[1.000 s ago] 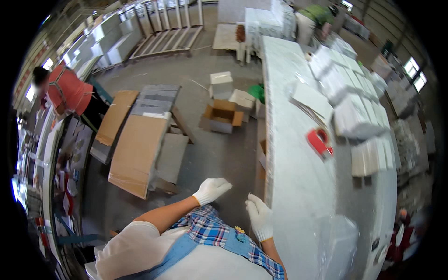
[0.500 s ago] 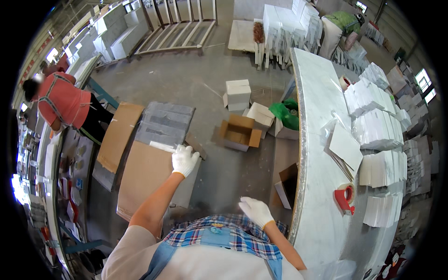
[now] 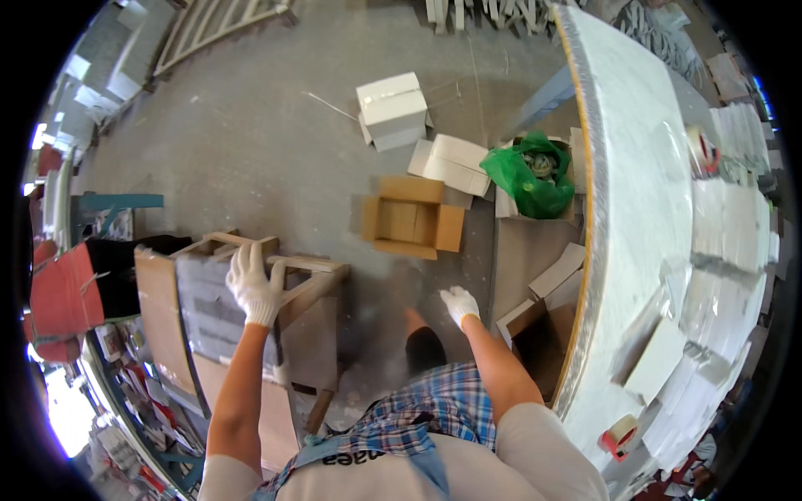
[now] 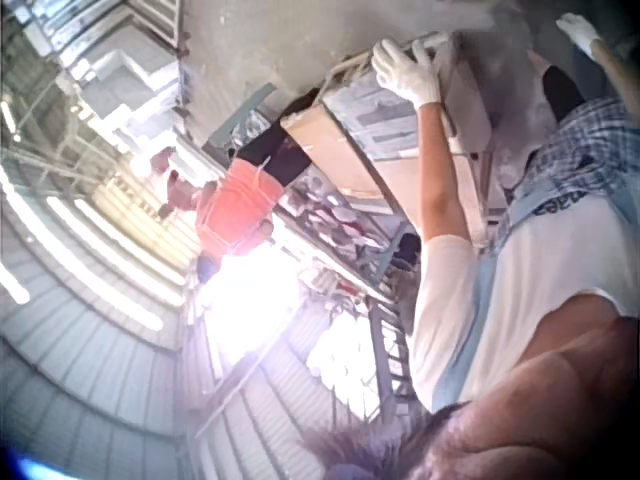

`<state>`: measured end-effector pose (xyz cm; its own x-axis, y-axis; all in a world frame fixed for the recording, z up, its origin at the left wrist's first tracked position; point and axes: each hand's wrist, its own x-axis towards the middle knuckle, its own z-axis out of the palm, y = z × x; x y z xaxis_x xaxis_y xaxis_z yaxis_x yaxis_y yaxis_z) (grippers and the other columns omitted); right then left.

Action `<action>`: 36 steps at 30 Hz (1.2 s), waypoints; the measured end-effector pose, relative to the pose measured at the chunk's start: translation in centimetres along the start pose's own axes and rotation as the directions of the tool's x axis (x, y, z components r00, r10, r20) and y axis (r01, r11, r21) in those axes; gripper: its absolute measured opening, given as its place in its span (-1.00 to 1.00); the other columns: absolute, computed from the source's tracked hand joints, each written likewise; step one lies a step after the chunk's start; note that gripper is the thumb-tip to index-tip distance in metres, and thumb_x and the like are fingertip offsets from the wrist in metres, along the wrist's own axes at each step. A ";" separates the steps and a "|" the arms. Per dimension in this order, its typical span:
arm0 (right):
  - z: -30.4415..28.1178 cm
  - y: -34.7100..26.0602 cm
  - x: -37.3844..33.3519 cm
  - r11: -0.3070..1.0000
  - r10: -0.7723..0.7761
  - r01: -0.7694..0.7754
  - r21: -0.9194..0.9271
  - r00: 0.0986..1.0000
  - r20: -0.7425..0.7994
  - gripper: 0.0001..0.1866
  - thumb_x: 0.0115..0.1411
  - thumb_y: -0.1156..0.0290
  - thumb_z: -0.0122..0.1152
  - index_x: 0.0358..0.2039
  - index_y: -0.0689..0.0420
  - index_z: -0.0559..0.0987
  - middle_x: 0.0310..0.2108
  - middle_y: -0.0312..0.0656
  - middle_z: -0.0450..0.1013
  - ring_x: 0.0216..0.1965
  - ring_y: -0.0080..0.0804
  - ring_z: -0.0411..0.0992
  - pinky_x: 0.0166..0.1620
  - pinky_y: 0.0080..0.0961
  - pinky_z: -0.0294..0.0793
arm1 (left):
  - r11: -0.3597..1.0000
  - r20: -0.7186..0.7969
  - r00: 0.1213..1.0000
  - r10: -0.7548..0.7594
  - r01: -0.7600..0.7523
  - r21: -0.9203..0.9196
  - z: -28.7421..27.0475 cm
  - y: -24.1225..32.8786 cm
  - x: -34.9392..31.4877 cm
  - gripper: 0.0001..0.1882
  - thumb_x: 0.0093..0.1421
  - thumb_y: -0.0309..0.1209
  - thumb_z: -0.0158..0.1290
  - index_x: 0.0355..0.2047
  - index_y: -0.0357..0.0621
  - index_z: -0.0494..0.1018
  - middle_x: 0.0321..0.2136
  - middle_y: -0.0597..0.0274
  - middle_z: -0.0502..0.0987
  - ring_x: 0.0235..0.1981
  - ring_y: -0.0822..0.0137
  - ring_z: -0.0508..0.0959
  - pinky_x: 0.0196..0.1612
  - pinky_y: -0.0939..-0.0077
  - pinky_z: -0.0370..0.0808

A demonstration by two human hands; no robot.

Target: The person wraps individual white ceramic tiles in plastic film, seals them with tape, and places them into a cardboard box. The person repeats this process for multiple tiles, stacking the wrapped units and organizing them on the table.

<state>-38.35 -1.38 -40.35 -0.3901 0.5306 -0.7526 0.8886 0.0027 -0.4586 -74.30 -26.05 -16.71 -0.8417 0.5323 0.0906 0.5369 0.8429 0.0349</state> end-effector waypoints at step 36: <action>1.5 -24.8 -3.5 0.861 0.092 0.012 0.508 0.979 -0.180 -0.40 0.28 -0.12 0.21 -0.34 0.28 0.71 -0.59 0.06 0.58 -0.51 -0.11 0.60 -0.32 -0.19 0.53 | 0.986 0.008 0.989 0.145 -0.145 0.085 1.9 -1.9 1.1 -0.64 0.28 -0.10 0.15 -0.14 -0.13 0.60 -0.09 0.17 0.63 0.11 0.06 0.50 0.05 0.02 0.39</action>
<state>-59.39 -4.57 -27.09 -0.2565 0.6726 -0.6941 0.6381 -0.4216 -0.6443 -76.38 -26.90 -18.59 -0.7557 0.6492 0.0865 0.6462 0.7606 -0.0629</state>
